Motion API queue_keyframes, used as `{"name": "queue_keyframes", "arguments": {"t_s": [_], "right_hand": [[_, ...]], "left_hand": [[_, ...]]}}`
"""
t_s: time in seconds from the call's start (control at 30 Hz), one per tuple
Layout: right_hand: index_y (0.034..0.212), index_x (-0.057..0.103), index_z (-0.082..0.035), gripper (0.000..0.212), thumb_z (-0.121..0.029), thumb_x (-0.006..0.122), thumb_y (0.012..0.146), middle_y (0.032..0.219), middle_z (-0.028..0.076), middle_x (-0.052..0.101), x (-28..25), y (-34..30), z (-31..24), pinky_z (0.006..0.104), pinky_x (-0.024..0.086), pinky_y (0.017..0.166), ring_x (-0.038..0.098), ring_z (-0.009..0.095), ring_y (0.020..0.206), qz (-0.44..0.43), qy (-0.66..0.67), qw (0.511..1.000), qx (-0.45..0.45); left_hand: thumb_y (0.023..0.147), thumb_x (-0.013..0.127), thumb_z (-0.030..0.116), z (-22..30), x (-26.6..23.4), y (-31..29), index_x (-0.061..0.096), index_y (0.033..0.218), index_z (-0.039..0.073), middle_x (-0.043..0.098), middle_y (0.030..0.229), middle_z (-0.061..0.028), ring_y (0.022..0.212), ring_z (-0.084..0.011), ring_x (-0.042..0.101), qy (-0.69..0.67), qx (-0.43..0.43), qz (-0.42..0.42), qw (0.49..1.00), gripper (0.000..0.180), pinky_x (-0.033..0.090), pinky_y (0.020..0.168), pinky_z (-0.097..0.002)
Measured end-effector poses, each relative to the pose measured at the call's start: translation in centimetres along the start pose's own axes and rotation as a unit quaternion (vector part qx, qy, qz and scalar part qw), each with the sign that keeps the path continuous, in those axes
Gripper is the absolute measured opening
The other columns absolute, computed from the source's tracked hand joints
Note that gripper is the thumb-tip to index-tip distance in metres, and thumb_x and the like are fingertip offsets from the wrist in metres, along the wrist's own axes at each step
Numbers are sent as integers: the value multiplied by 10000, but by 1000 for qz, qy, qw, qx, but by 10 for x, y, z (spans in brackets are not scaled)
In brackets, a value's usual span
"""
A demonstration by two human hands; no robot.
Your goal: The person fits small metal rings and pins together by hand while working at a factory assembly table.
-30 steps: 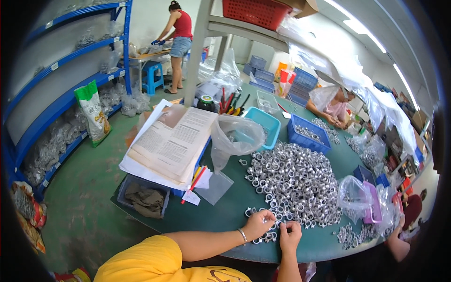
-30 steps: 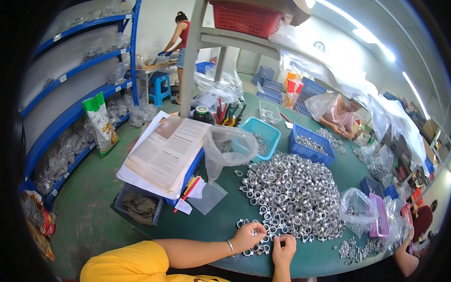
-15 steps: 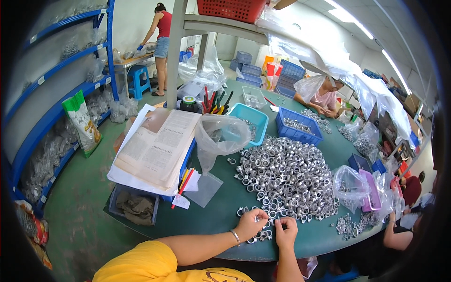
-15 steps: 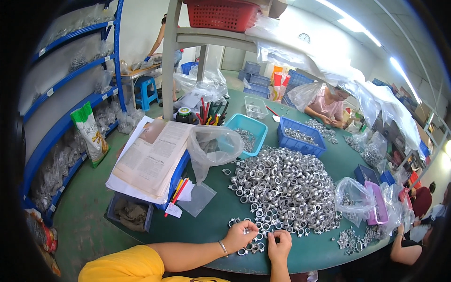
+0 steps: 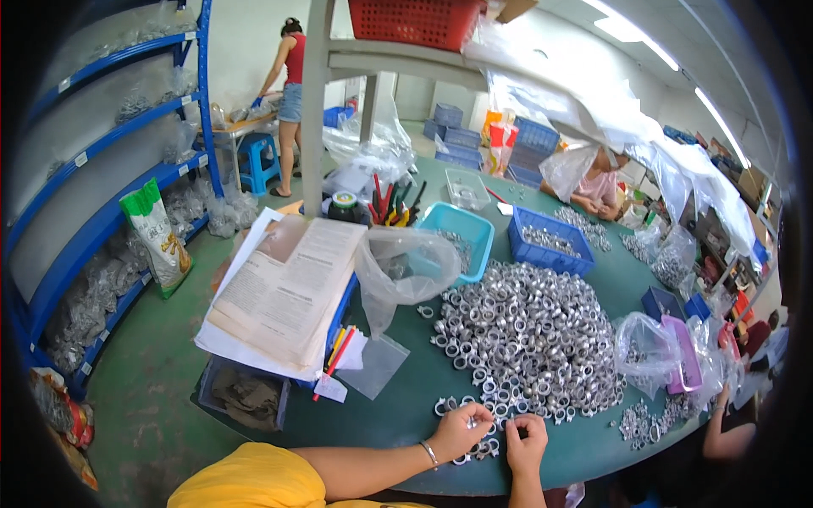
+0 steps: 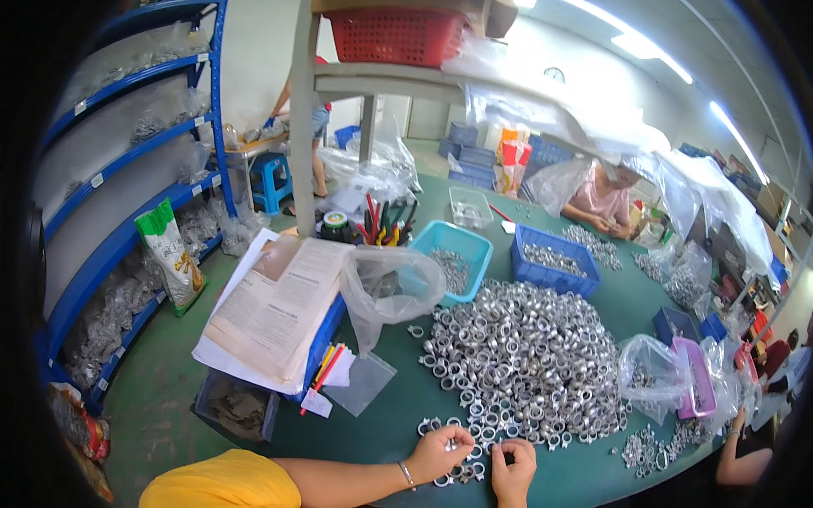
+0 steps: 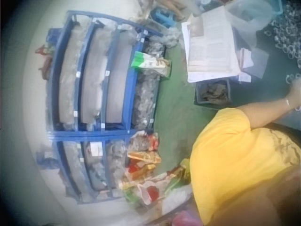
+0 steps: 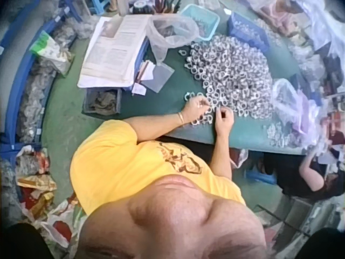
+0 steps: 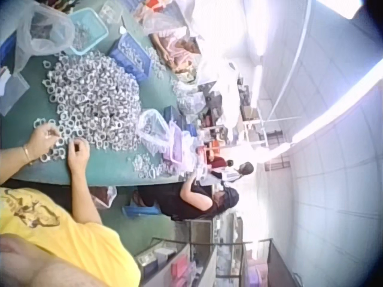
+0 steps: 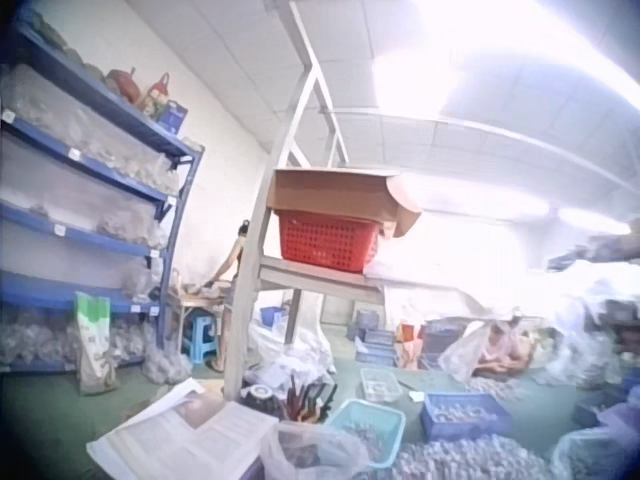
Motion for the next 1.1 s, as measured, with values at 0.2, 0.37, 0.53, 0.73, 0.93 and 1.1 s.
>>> {"name": "queue_keyframes", "arguments": {"t_s": [0.2,0.37,0.53,0.73,0.93,1.1], "right_hand": [[695,562,8,121,-6,682,701,807,88,578,3,4,1,261,438,642,548,182,721,-4,-14,1000,-8],[687,574,-2,119,-11,692,679,806,105,600,1,1,3,305,454,657,570,233,739,0,-5,1000,13],[691,576,1,118,-17,692,685,806,103,599,1,0,9,297,457,651,571,226,732,-3,-4,1000,25],[701,580,4,107,-15,685,708,816,77,591,2,0,7,253,440,623,550,164,705,-7,0,1000,7],[698,602,-4,93,-13,693,682,810,98,611,0,-3,7,300,463,682,580,225,757,-2,6,1000,21],[744,621,3,85,-5,682,684,874,116,616,-2,-1,5,306,464,723,588,247,814,-28,12,999,28]], "left_hand": [[818,622,88,-7,0,6,576,895,49,559,726,23,545,-28,511,-23,2,-10,1000,98,399,435,-174],[827,614,110,-3,0,4,574,907,52,554,727,23,543,-25,516,-14,-14,-14,1000,107,399,414,-175],[825,613,111,-3,1,5,575,891,50,560,721,26,518,-26,501,-24,-2,-8,1000,97,392,409,-173],[821,614,106,-5,1,2,574,888,44,561,694,19,509,-26,495,-45,-34,-20,998,99,395,400,-174],[824,610,92,-4,1,0,567,899,26,551,694,5,502,-36,495,-55,-67,-28,996,108,399,400,-179],[822,604,58,-6,5,3,563,894,25,538,672,-2,502,-42,493,-96,-77,-33,992,89,405,404,-182]]}}
Point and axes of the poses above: each hand's wrist, its own y-axis towards the middle knuckle, its own x-axis out of the palm, z = x × y, the point moved 10 cm from there along y, towards the middle knuckle
